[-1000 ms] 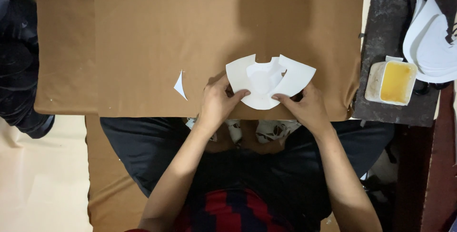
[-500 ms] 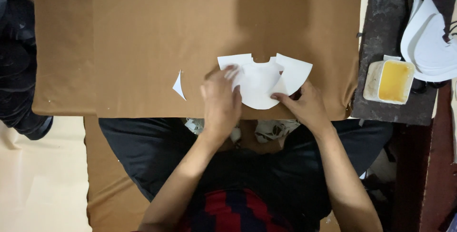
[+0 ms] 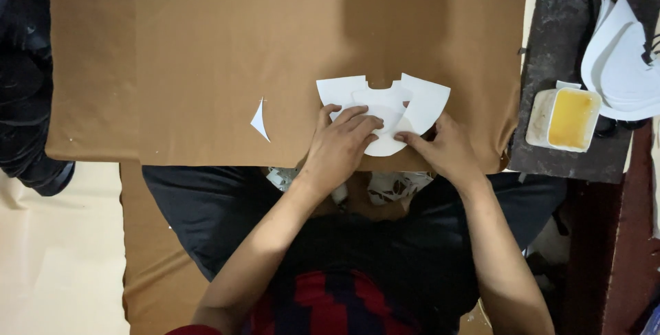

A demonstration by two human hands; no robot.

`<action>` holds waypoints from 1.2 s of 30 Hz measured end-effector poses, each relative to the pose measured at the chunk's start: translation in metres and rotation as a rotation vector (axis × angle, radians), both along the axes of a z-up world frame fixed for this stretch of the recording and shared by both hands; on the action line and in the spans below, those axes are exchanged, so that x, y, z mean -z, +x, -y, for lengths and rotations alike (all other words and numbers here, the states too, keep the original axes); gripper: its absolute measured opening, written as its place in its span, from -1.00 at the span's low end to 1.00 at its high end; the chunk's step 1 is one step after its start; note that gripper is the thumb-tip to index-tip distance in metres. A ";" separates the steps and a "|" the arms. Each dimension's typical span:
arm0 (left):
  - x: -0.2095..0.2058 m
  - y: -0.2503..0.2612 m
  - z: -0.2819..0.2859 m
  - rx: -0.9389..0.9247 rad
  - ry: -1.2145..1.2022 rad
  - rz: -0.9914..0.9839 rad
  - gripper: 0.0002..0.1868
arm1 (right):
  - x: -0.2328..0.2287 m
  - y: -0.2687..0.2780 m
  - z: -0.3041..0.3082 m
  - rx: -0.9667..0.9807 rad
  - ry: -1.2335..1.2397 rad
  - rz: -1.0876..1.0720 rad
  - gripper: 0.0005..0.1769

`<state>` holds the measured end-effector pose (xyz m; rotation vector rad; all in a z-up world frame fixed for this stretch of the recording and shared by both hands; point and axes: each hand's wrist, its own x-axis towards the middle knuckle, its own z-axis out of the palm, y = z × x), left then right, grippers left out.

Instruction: Applying glue to the edges of white leather cutouts for shoe assembly in a workshop environment.

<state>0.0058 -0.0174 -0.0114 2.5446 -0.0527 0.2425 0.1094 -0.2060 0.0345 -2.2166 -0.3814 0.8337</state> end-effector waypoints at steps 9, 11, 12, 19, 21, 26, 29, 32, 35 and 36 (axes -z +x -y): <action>-0.005 0.000 0.003 -0.003 -0.023 0.029 -0.84 | 0.008 0.003 0.002 -0.021 0.016 0.041 -0.40; -0.004 -0.004 0.008 -0.002 0.046 0.061 -0.87 | 0.011 0.002 0.004 -0.021 0.003 0.044 -0.39; -0.004 -0.005 0.010 0.001 0.116 0.092 -0.89 | 0.013 0.002 0.005 -0.019 -0.010 0.047 -0.39; 0.008 -0.017 0.013 0.049 0.103 0.189 -0.84 | 0.024 0.000 0.013 -0.044 0.108 0.140 -0.50; 0.012 -0.016 0.013 0.052 0.123 0.228 -0.85 | 0.026 0.001 0.013 -0.069 0.192 0.192 -0.64; 0.012 -0.017 0.019 0.041 0.165 0.220 -0.84 | 0.048 0.014 0.033 -0.179 0.417 0.337 -0.87; 0.014 -0.018 0.020 0.039 0.191 0.191 -0.79 | 0.046 0.023 0.035 -0.234 0.505 0.330 -0.84; 0.014 -0.021 0.019 0.047 0.204 0.164 -0.72 | 0.052 0.030 0.035 -0.282 0.510 0.320 -0.80; 0.016 -0.021 0.018 0.067 0.217 0.140 -0.66 | 0.055 0.038 0.032 -0.297 0.485 0.337 -0.84; 0.017 -0.021 0.017 0.076 0.228 0.128 -0.63 | 0.056 0.039 0.031 -0.297 0.456 0.351 -0.86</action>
